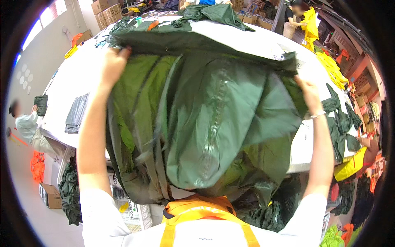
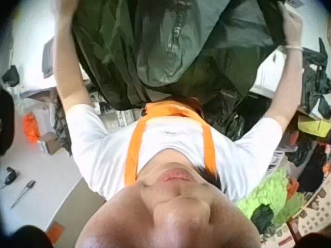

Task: The person folds a dark green jacket on a white table. They smooth the fabric, fold the sleeves inward, fold the body in half, and then fold it into a compact rectangle. The folded jacket is placed on a stack of similar items.

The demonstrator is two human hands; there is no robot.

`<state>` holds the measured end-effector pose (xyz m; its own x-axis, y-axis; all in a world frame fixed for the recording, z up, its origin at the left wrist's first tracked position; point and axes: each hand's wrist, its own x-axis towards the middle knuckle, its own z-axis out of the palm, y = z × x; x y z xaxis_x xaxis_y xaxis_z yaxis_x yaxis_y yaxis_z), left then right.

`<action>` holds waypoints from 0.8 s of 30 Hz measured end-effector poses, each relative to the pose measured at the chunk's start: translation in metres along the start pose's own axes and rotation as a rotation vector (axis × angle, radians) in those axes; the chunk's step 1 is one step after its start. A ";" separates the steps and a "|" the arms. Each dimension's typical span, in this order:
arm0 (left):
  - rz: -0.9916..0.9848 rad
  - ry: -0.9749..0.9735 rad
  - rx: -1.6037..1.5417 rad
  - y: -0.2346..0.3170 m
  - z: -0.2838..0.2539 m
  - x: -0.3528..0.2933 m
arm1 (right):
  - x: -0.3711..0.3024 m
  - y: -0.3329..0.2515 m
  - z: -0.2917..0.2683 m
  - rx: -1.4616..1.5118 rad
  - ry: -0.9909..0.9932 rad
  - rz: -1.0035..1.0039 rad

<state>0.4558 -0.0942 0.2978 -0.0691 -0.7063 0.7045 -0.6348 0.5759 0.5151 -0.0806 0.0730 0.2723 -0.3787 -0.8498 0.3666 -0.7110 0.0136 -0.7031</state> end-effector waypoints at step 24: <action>-0.098 -0.261 0.525 -0.189 0.362 -0.075 | 0.051 0.250 0.277 -0.379 -0.107 0.174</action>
<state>0.3026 -0.2989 -0.0295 -0.1357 -0.8621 0.4882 -0.9389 0.2693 0.2145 -0.1132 -0.1129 -0.0532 -0.4627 -0.8673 0.1836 -0.8169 0.3367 -0.4683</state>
